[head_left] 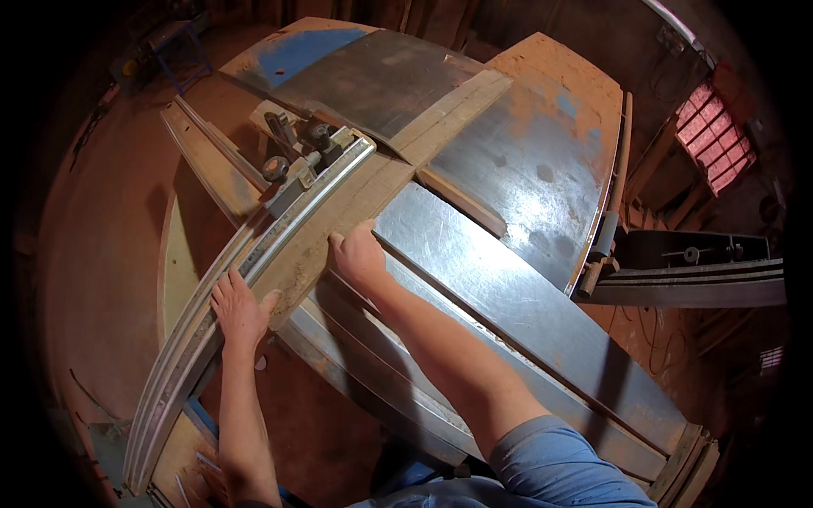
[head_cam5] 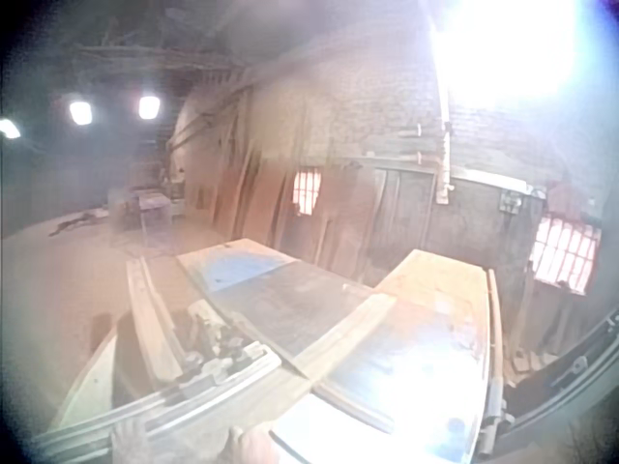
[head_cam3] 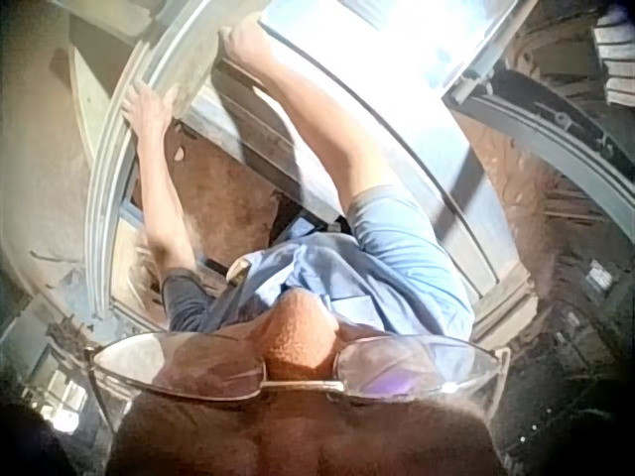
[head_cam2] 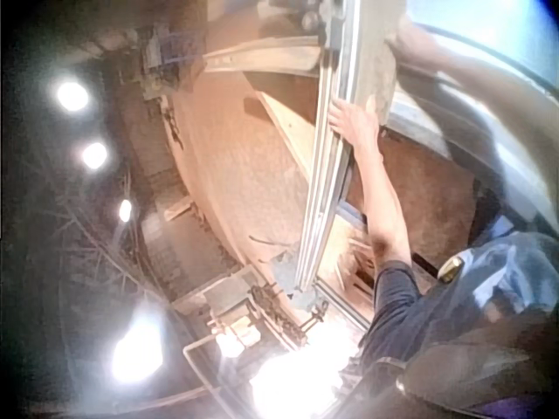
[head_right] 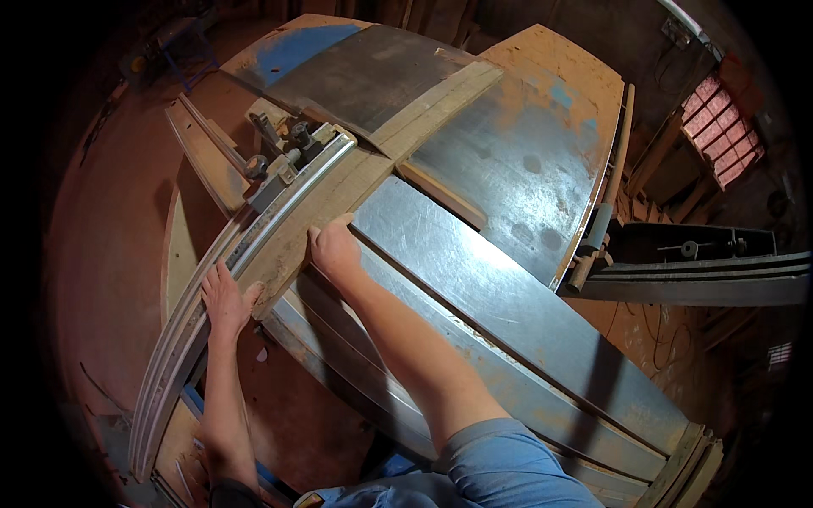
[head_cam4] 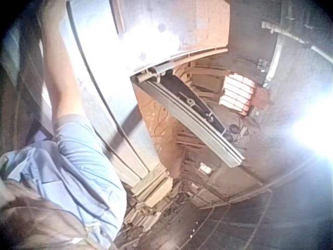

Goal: The person selects and stacks various wooden planks from a pile, then uses a table saw to cut them into smaller pieces. The cut pieces are gathered and placed onto a nearby workbench.

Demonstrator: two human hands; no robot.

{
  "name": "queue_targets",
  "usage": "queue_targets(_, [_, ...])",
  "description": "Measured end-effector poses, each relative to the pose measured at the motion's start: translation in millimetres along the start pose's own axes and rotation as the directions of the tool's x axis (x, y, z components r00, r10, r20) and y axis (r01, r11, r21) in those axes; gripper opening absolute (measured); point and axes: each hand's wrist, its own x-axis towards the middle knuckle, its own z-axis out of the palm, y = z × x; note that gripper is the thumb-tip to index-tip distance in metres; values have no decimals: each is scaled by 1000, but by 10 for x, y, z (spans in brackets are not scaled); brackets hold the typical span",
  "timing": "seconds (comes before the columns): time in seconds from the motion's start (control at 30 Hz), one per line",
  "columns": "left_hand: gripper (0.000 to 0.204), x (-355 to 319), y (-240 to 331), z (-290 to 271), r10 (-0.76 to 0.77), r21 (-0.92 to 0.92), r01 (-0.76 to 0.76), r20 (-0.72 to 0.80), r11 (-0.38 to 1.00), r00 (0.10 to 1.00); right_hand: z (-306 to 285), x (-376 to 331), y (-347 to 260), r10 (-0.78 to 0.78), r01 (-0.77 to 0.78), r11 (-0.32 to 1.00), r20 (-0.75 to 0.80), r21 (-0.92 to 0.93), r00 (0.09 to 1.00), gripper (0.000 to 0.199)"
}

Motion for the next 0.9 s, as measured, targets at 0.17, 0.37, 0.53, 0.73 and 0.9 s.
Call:
queue_targets(0.17, [95,49,47,-39,-25,-25,26,39,999,999,68,48,70,-15,15,1000,-27,4,1000,78])
queue_targets(0.37, [93,94,38,63,-18,-62,16,-24,998,1000,-430,303,463,-85,59,993,255,105,963,50])
queue_targets(0.53, [95,31,13,-8,-50,-55,49,-7,997,999,-2279,962,1147,-100,115,986,120,-121,988,37])
queue_targets(0.73, [98,-12,78,-23,-23,-91,19,-47,996,999,-3126,1929,1510,-386,308,752,-11,-583,922,33])
queue_targets(0.9, [98,-46,65,-90,-38,-94,35,-31,995,999,-2562,2555,1071,-654,594,466,198,-655,731,33])
